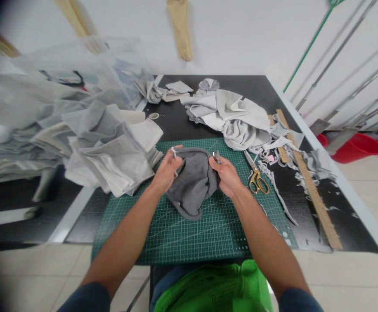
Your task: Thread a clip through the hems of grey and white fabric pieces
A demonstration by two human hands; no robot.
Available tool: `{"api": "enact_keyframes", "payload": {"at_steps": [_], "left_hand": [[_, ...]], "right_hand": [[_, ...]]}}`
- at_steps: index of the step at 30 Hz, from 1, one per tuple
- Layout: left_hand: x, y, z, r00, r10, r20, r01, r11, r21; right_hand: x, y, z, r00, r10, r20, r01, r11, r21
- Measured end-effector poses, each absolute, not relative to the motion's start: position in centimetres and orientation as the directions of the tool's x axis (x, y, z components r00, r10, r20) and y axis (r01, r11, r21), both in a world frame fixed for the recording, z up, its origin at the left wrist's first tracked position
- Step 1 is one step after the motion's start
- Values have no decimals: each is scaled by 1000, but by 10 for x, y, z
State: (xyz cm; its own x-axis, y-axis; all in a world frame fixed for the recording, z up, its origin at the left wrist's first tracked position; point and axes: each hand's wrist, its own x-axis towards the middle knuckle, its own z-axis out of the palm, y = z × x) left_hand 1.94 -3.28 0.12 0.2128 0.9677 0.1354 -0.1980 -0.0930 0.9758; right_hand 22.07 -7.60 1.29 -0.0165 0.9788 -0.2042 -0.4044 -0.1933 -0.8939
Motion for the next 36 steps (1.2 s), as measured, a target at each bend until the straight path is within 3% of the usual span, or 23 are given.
{"api": "enact_keyframes", "payload": {"at_steps": [4, 7, 9, 12, 16, 18, 21, 25, 31, 36], "left_hand": [[29, -41, -1, 469, 870, 151, 1, -172, 985], [29, -38, -7, 416, 905, 85, 196, -181, 964], [26, -32, -12, 277, 958, 75, 211, -137, 968], [19, -24, -16, 66, 998, 18, 25, -20, 999], [16, -16, -15, -23, 986, -165, -349, 147, 925], [15, -13, -12, -31, 971, -238, -470, 196, 861], [13, -11, -6, -27, 933, -360, -584, 277, 763], [9, -13, 4, 110, 882, -457, -631, 418, 654], [13, -18, 8, 144, 917, -373, -454, 396, 798], [17, -14, -4, -18, 972, -233, -338, 214, 916]], "right_hand": [[217, -74, 9, 1, 994, -108, -392, -99, -915], [219, -72, 2, 70, 997, -22, -189, -8, -982], [223, -70, -2, 141, 990, 19, 2, 19, -1000], [232, -69, -7, 89, 996, -16, 202, -34, -979], [235, -70, -12, -172, 972, -162, 312, -102, -945], [232, -70, -13, -214, 957, -198, 318, -124, -940], [229, -70, -9, -130, 977, -170, 254, -133, -958], [233, -71, -1, -56, 993, -99, 126, -92, -988], [218, -81, -2, -358, 915, -185, 44, -181, -982], [211, -78, -2, -213, 946, -243, -131, -275, -953]]}}
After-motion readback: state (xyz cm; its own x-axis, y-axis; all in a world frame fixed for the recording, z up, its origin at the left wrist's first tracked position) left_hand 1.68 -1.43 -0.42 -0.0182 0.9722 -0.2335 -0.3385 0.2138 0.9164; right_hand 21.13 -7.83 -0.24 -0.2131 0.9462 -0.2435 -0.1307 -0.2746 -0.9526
